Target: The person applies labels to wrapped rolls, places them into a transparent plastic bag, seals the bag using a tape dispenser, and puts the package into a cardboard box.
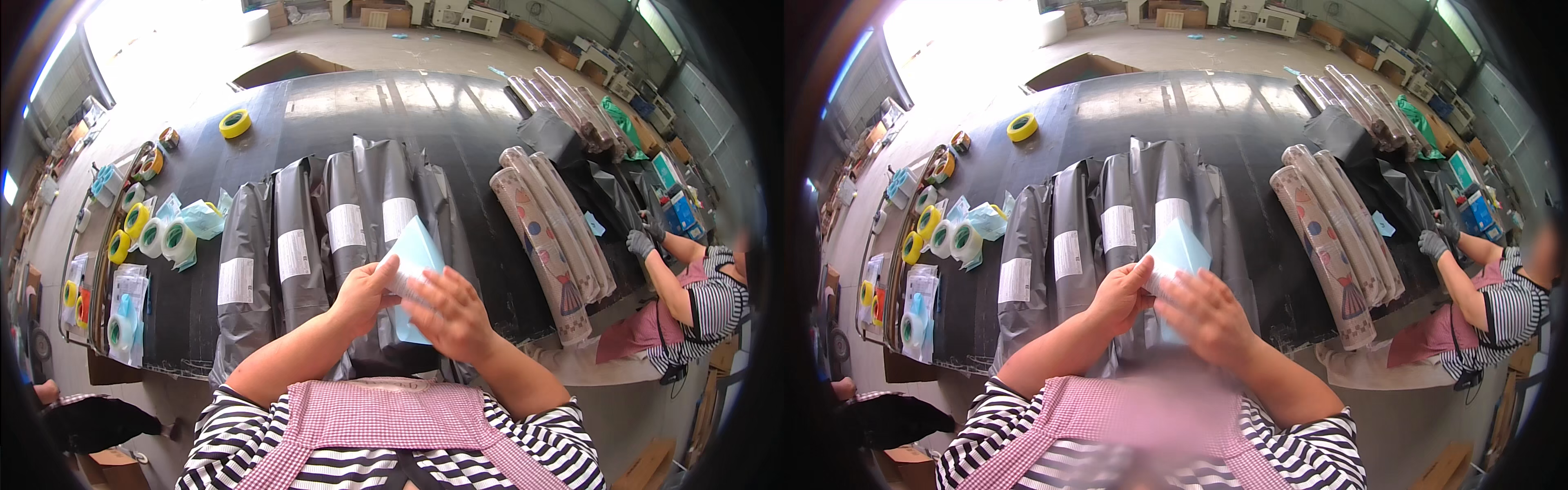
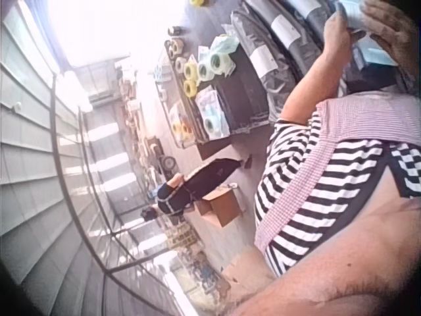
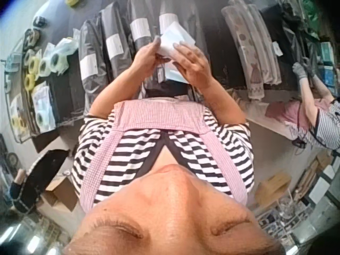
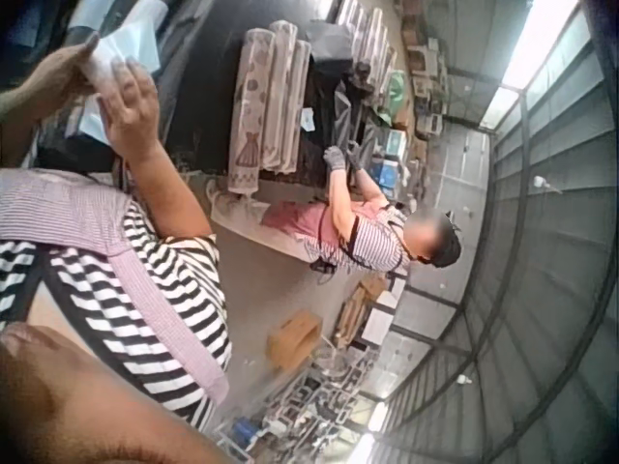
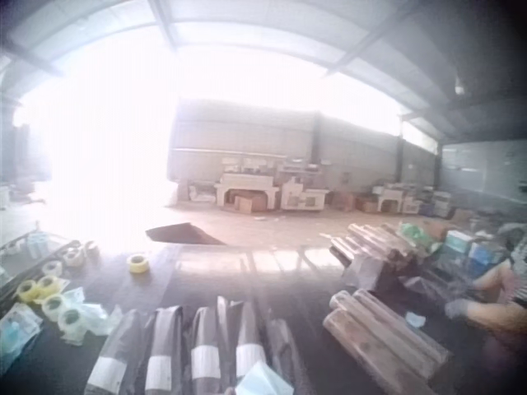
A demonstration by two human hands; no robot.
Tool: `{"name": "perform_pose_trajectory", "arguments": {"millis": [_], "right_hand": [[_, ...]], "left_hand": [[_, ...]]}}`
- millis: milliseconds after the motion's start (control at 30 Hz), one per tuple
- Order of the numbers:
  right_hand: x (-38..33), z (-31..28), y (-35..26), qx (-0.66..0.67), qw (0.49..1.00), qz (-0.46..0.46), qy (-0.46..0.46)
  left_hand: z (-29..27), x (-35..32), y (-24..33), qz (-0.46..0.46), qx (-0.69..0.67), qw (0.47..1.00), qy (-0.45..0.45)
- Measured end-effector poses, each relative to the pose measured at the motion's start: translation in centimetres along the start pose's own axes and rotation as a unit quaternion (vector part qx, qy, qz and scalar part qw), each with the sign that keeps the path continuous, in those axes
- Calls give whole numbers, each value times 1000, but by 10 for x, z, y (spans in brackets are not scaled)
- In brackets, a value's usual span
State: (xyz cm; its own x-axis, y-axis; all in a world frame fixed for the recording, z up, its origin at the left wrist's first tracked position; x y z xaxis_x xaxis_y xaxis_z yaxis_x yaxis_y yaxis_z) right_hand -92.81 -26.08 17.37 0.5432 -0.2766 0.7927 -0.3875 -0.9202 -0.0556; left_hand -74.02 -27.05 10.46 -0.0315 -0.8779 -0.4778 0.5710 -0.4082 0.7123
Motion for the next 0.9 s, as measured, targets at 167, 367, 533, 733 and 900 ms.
{"name": "perform_pose_trajectory", "arguments": {"millis": [167,367,533,733,900], "right_hand": [[-13,5,12,137,954,255,75],[6,20,5,125,967,221,27],[-5,-3,-15,-87,994,50,44],[-24,-19,-21,135,974,179,19],[-15,-27,11,122,983,128,41]], "left_hand": [[5,-28,9,55,14,988,-140],[-21,-41,14,121,172,977,-35],[1,-41,-11,108,134,983,-67],[18,-65,-32,170,72,981,-64],[47,-46,-40,294,5,955,-38]]}}
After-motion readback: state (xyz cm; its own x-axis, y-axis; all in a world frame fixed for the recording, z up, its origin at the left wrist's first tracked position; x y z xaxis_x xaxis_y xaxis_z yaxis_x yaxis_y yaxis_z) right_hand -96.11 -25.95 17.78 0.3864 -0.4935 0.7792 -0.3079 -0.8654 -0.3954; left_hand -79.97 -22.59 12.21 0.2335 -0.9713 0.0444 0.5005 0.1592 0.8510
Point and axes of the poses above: each hand's wrist, its own x-axis towards the middle knuckle, its own z-axis out of the palm, y = z × x, the point moved 2 cm from there along x, towards the middle knuckle, and after that the axes turned 11 degrees about y, right-handed, at the moved point
